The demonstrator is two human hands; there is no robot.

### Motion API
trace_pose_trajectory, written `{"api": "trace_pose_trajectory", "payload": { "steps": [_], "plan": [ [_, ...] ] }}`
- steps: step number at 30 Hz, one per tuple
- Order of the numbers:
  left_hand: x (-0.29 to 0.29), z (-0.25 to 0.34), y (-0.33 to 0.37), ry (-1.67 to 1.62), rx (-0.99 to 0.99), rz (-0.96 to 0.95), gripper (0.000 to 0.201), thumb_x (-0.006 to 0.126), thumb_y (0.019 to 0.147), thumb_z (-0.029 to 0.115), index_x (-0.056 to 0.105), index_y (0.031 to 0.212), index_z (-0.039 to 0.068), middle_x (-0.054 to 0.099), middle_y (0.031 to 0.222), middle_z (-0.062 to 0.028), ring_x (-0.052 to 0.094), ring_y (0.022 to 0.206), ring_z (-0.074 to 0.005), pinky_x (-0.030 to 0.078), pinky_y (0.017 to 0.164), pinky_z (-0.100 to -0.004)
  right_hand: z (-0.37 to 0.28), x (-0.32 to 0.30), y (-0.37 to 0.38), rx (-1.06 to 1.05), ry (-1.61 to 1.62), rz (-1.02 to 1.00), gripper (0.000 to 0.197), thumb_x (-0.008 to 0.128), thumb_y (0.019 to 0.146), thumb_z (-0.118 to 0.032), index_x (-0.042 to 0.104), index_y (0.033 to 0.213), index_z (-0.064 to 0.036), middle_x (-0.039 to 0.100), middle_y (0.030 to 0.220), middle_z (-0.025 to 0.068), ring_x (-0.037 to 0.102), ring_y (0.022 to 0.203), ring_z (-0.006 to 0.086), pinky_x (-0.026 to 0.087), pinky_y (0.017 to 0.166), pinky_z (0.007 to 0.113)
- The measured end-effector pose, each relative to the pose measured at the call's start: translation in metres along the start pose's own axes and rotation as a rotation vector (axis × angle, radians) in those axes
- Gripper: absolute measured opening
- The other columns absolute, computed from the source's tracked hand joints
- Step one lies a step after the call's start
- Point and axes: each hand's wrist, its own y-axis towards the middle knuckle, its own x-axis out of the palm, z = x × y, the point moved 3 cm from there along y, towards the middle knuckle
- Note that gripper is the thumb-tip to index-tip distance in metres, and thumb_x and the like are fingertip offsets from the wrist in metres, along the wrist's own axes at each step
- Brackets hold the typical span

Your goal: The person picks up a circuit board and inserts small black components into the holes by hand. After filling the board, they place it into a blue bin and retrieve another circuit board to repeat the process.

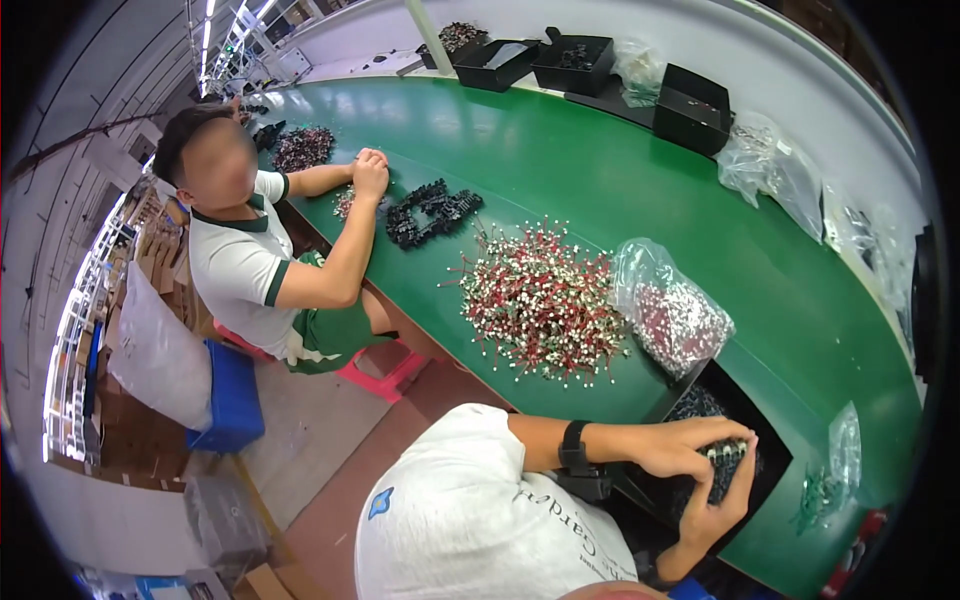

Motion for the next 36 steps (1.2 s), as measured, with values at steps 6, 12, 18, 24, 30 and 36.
{"api": "trace_pose_trajectory", "payload": {
  "steps": [6, 12, 18, 24, 30, 36],
  "plan": [
    [-0.005, 0.001, 0.001, -0.030, -0.013, -0.003, 0.078, 0.057, 0.079, 0.018, 0.032, 0.150, -0.004, 0.045, 0.137, -0.0218, 0.043, 0.131, -0.0348, 0.036, 0.110, -0.0420, 0.001, 0.002, -0.002, -0.020, -0.060, 0.030, 0.053, 0.063, 0.090, -0.006, 0.050, 0.140, 0.0085, 0.057, 0.137, 0.0248, 0.056, 0.126, 0.0371, 0.041, 0.109, 0.042],
    [-0.005, -0.002, -0.001, -0.036, -0.082, -0.115, 0.077, 0.058, 0.076, 0.017, 0.037, 0.147, -0.002, 0.049, 0.130, -0.0207, 0.047, 0.124, -0.0344, 0.040, 0.104, -0.0415, -0.003, 0.005, -0.007, 0.015, 0.077, 0.179, 0.038, 0.064, 0.088, 0.001, 0.060, 0.125, 0.0075, 0.062, 0.123, 0.0216, 0.061, 0.114, 0.0334, 0.044, 0.105, 0.041],
    [0.001, -0.004, 0.001, -0.085, -0.129, -0.112, 0.077, 0.059, 0.073, 0.017, 0.041, 0.145, -0.002, 0.051, 0.126, -0.0197, 0.049, 0.119, -0.0328, 0.041, 0.101, -0.0404, 0.006, -0.002, -0.011, 0.023, -0.085, 0.230, 0.027, 0.066, 0.088, 0.003, 0.064, 0.115, 0.0055, 0.067, 0.110, 0.0176, 0.065, 0.102, 0.0308, 0.051, 0.093, 0.038],
    [0.005, 0.006, 0.000, -0.111, -0.143, -0.208, 0.078, 0.060, 0.073, 0.016, 0.040, 0.146, -0.002, 0.051, 0.129, -0.0193, 0.049, 0.122, -0.0330, 0.040, 0.103, -0.0398, 0.005, -0.009, -0.015, -0.012, -0.044, 0.299, 0.018, 0.068, 0.084, 0.009, 0.065, 0.101, 0.0043, 0.068, 0.098, 0.0148, 0.066, 0.088, 0.0281, 0.053, 0.084, 0.036],
    [0.001, 0.003, -0.002, -0.018, -0.157, -0.186, 0.076, 0.060, 0.078, 0.012, 0.039, 0.150, 0.003, 0.049, 0.132, -0.0171, 0.048, 0.125, -0.0299, 0.038, 0.106, -0.0374, -0.009, -0.006, -0.004, 0.034, 0.013, 0.337, 0.016, 0.072, 0.077, 0.009, 0.066, 0.090, 0.0026, 0.066, 0.086, 0.0157, 0.065, 0.078, 0.0298, 0.053, 0.074, 0.036],
    [0.000, -0.008, 0.004, -0.103, -0.213, -0.195, 0.078, 0.061, 0.082, 0.004, 0.032, 0.154, 0.002, 0.044, 0.145, -0.0117, 0.044, 0.132, -0.0225, 0.037, 0.110, -0.0327, -0.016, -0.016, 0.006, 0.064, -0.027, 0.373, 0.030, 0.075, 0.075, 0.003, 0.070, 0.105, -0.0011, 0.069, 0.098, 0.0153, 0.067, 0.089, 0.0347, 0.055, 0.078, 0.040]
  ]
}}
